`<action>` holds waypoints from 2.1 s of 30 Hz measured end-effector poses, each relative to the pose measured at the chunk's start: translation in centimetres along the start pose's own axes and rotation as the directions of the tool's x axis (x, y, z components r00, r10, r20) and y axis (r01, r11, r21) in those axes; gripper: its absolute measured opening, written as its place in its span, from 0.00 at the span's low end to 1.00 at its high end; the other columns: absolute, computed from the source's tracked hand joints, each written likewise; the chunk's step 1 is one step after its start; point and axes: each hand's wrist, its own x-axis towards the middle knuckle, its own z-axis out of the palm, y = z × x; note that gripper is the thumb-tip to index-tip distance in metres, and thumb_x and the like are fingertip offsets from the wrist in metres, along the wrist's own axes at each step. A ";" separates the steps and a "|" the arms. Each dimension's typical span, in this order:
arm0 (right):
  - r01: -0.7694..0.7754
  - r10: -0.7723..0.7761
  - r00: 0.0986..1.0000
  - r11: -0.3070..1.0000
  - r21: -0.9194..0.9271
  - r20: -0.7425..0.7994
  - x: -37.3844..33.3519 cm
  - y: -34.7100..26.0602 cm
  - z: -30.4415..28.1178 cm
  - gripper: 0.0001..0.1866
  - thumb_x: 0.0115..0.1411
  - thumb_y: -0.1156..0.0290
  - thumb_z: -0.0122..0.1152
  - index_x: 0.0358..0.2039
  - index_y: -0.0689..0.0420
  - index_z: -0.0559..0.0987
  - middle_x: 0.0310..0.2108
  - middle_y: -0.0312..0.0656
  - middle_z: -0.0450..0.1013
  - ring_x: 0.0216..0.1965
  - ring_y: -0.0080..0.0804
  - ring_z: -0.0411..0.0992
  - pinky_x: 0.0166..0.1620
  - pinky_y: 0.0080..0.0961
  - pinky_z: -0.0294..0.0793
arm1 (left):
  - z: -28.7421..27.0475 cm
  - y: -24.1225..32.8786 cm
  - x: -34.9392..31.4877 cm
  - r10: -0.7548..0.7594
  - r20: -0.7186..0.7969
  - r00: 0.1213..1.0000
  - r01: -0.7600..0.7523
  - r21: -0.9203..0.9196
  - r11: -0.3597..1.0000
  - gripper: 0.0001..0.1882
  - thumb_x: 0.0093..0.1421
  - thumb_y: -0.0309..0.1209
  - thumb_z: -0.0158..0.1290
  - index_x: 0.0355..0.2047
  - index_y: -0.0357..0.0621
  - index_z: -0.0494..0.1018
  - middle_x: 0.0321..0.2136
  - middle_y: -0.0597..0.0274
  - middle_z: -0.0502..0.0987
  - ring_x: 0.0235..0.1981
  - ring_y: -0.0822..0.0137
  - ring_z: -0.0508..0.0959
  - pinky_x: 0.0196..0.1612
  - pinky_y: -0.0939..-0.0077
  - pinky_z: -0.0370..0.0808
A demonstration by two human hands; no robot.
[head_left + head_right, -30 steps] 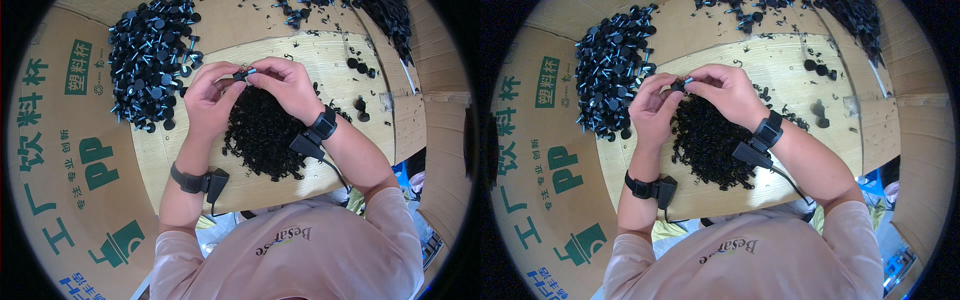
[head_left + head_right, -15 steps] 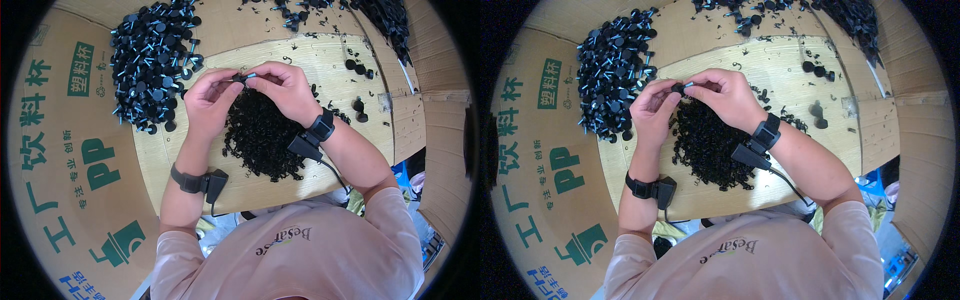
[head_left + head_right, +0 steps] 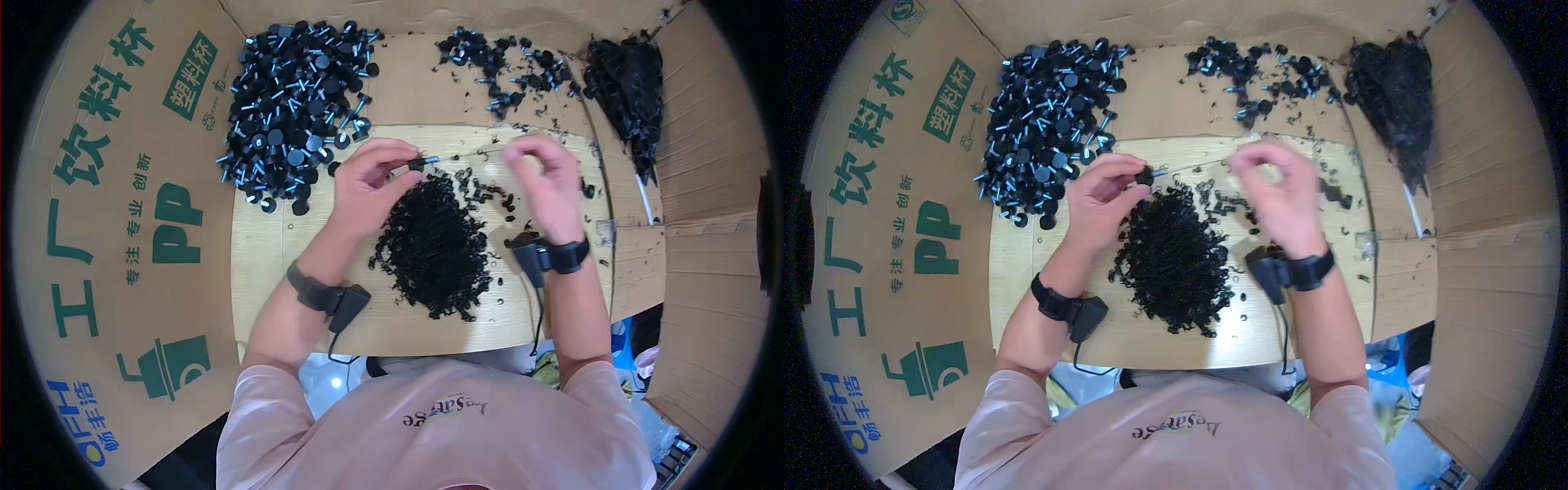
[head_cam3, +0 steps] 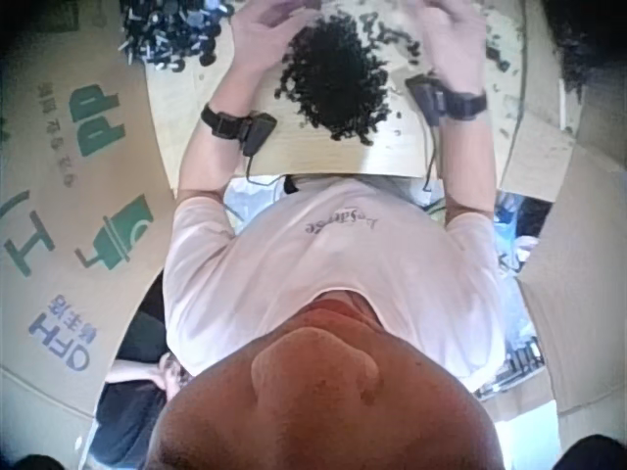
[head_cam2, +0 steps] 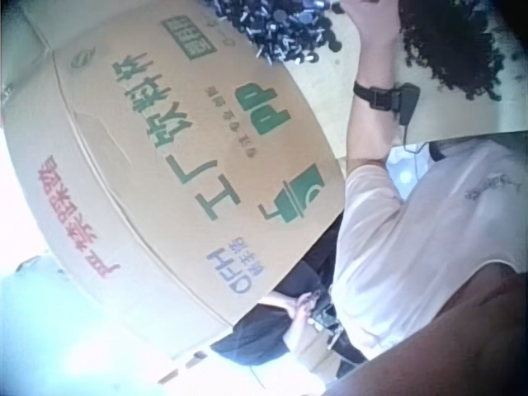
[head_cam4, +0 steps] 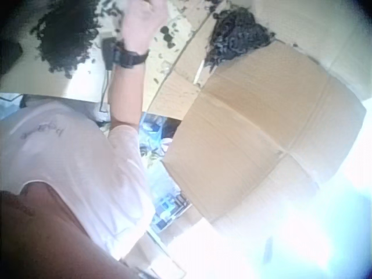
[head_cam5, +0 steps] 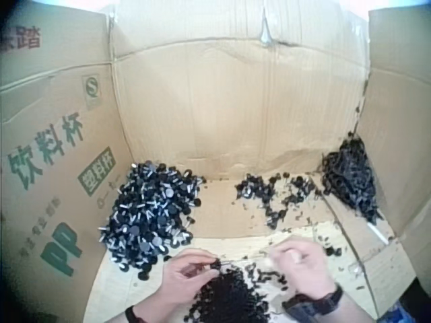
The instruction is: Assembling small black plastic parts with blue inserts on a workspace.
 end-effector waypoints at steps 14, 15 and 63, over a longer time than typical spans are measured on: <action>0.253 0.076 0.831 0.831 0.496 -0.550 -4.2 -1.1 -21.2 0.06 0.64 0.74 0.52 0.38 0.63 0.75 0.37 0.42 0.73 0.39 0.30 0.71 0.51 0.31 0.72 | -0.1 0.5 -0.2 -0.097 0.014 0.995 0.096 0.034 0.995 0.14 0.53 0.15 0.59 0.41 0.36 0.76 0.43 0.57 0.74 0.44 0.69 0.77 0.49 0.76 0.76; 0.323 0.074 0.807 0.775 0.543 -0.586 -3.9 -1.6 -20.6 0.07 0.65 0.74 0.51 0.38 0.64 0.74 0.39 0.44 0.72 0.40 0.30 0.71 0.53 0.30 0.72 | -0.1 0.4 -0.1 -0.113 0.051 0.992 0.114 -0.005 0.993 0.15 0.53 0.16 0.58 0.42 0.35 0.75 0.44 0.56 0.74 0.44 0.69 0.77 0.50 0.77 0.76; 0.296 -0.204 0.818 0.951 -0.090 0.538 -6.3 -6.4 3.2 0.09 0.50 0.84 0.59 0.33 0.59 0.77 0.38 0.42 0.76 0.41 0.40 0.75 0.47 0.29 0.75 | -5.3 0.8 0.7 0.364 -0.171 0.916 0.092 0.970 0.225 0.11 0.48 0.28 0.60 0.35 0.47 0.78 0.38 0.63 0.78 0.47 0.59 0.72 0.52 0.62 0.62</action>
